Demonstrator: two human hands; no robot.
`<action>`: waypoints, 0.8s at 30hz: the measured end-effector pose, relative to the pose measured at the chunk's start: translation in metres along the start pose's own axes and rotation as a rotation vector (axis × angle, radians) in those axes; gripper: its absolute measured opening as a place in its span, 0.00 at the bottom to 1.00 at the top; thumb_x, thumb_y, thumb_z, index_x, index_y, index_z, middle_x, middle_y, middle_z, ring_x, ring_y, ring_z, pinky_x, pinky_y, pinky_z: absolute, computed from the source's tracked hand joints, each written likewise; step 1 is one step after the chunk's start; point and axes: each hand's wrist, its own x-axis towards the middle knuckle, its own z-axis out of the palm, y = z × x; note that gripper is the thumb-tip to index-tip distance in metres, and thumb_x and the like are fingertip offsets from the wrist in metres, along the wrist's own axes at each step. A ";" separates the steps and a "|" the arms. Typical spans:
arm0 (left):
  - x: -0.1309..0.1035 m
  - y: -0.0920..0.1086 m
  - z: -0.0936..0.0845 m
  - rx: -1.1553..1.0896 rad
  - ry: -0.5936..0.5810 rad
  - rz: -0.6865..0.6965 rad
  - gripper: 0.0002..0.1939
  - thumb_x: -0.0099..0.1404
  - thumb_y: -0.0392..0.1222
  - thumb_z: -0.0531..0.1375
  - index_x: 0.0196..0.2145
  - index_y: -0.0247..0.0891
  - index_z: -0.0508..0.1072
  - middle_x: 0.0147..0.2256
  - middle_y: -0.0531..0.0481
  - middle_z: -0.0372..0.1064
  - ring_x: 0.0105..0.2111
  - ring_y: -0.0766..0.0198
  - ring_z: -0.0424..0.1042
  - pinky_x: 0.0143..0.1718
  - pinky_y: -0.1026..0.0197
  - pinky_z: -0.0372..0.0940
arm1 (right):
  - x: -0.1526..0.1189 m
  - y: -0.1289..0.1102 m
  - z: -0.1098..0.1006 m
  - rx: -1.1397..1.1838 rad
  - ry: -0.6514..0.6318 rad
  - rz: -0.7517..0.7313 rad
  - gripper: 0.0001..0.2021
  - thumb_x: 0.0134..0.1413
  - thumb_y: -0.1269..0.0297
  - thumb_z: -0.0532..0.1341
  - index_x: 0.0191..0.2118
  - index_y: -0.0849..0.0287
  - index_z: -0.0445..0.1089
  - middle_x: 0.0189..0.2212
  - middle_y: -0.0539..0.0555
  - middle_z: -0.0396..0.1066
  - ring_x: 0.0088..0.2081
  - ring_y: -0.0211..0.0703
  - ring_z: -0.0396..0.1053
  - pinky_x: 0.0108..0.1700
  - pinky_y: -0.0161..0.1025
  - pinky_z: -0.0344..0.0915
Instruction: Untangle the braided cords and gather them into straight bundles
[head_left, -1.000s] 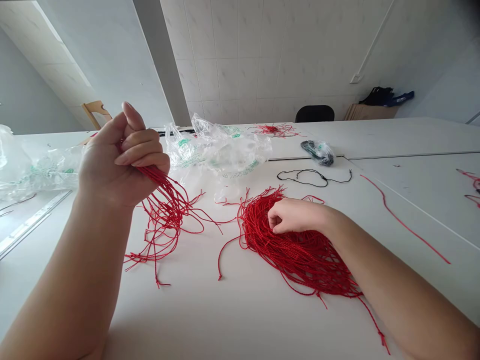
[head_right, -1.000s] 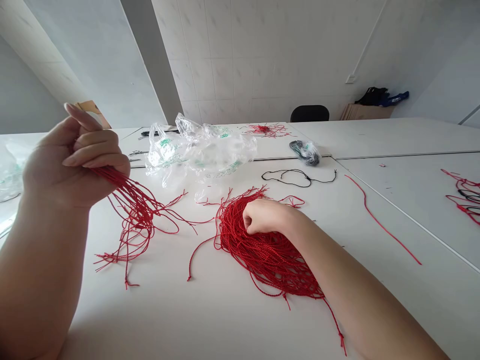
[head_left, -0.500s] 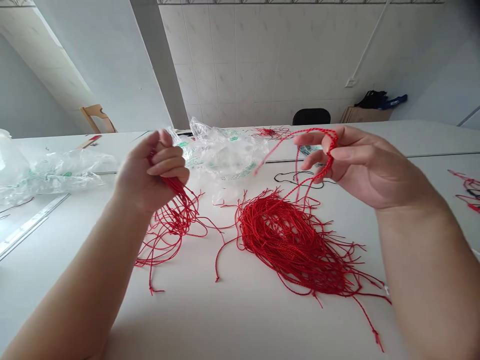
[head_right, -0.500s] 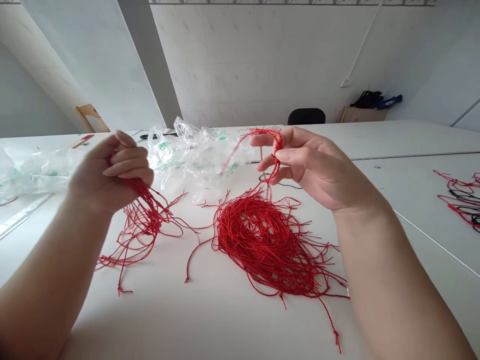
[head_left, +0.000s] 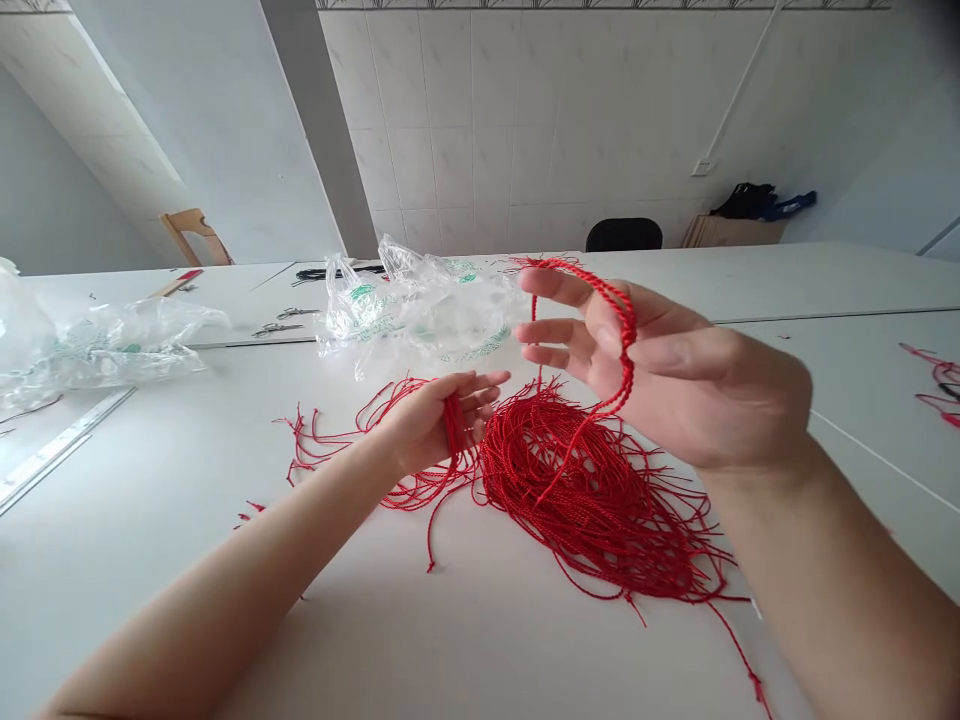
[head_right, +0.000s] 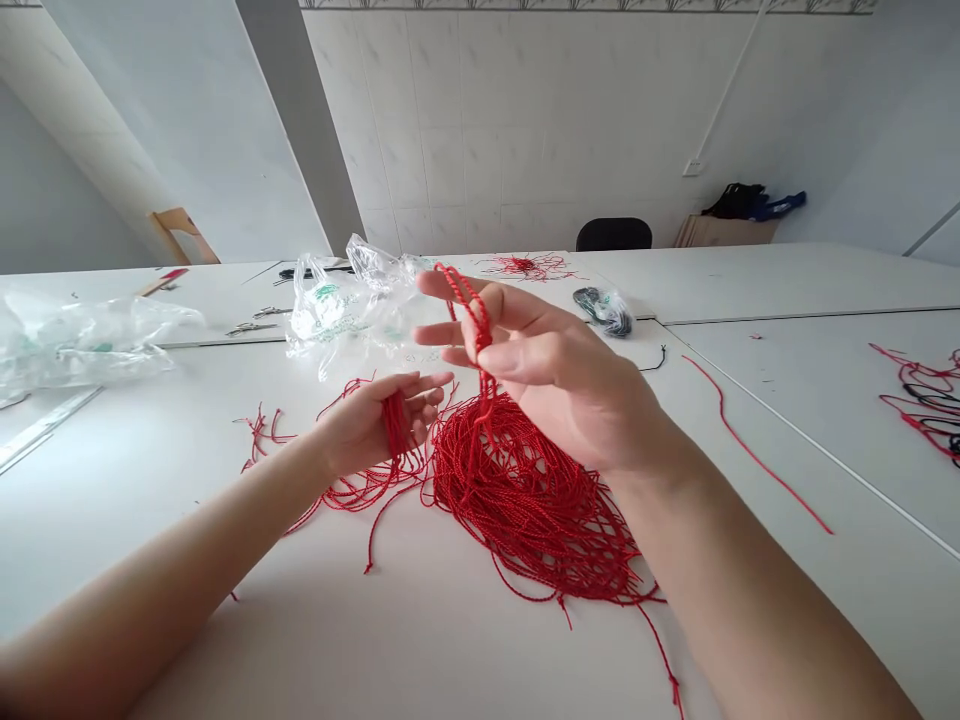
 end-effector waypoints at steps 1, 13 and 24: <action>0.000 -0.004 0.001 0.041 -0.004 -0.016 0.14 0.72 0.38 0.57 0.50 0.30 0.78 0.39 0.42 0.76 0.34 0.64 0.76 0.32 0.65 0.71 | -0.001 -0.001 0.004 0.049 -0.032 -0.015 0.03 0.47 0.67 0.60 0.25 0.52 0.66 0.61 0.42 0.67 0.59 0.54 0.68 0.63 0.56 0.63; -0.010 -0.006 0.007 0.006 -0.358 -0.197 0.37 0.74 0.65 0.44 0.49 0.28 0.78 0.42 0.37 0.80 0.37 0.58 0.78 0.42 0.58 0.71 | 0.012 0.020 -0.018 0.202 0.101 -0.057 0.05 0.54 0.67 0.58 0.29 0.53 0.70 0.58 0.47 0.69 0.56 0.52 0.69 0.60 0.53 0.65; -0.021 0.024 0.004 0.210 -0.251 0.111 0.16 0.73 0.41 0.55 0.49 0.32 0.80 0.41 0.43 0.81 0.39 0.59 0.79 0.45 0.57 0.73 | 0.026 0.077 -0.067 -0.046 0.152 0.401 0.07 0.55 0.63 0.64 0.40 0.57 0.69 0.47 0.56 0.75 0.33 0.38 0.71 0.44 0.42 0.70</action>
